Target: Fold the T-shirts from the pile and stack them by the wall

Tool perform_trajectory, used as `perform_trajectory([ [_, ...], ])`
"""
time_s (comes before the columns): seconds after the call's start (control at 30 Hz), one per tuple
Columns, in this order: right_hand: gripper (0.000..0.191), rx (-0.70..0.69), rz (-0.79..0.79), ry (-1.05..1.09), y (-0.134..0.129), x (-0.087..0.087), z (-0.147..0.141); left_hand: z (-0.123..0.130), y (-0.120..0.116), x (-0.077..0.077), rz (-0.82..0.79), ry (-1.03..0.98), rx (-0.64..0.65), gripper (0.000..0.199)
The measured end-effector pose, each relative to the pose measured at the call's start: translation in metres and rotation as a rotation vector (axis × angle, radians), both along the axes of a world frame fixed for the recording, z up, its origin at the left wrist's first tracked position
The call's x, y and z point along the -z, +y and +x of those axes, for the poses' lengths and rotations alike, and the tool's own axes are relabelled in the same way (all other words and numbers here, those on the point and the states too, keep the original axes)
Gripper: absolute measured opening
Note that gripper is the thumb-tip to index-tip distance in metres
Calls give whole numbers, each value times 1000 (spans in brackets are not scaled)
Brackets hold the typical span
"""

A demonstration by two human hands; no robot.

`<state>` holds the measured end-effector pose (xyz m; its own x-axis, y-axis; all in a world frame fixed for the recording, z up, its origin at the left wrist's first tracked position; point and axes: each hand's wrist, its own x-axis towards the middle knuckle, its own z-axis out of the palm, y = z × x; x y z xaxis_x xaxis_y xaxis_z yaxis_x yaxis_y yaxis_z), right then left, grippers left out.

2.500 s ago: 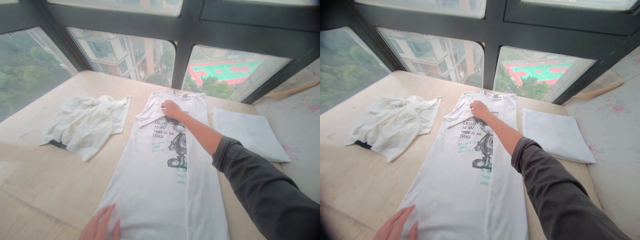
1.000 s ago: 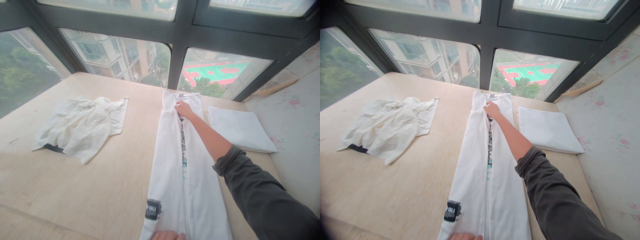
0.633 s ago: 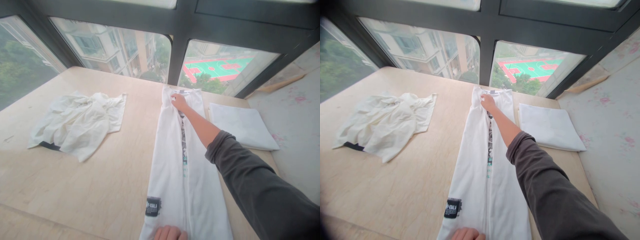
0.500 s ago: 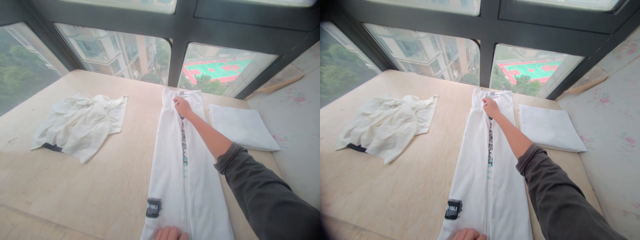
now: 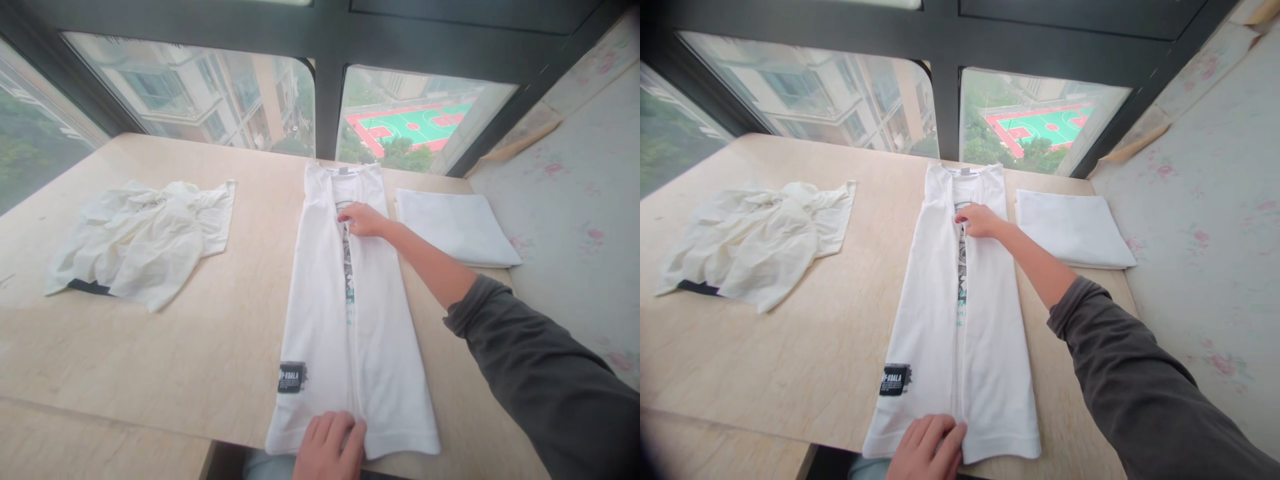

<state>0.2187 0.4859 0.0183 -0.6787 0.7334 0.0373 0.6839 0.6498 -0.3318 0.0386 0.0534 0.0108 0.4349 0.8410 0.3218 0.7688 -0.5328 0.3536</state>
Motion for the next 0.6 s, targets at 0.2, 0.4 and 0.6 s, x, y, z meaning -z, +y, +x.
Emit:
perform_trajectory([
  [0.2, 39, 52, 34, 36, -5, 2, -1, 9, 12, -12, -20, 57, 114, 18],
  [0.4, 31, 128, 40, 110, -1, 10, 0, 10, 13, -13, -25, 13, 195, 18],
  [0.6, 31, 219, 73, 157, -5, 11, 0, 4, 2, -8, 15, -72, 199, 18],
])
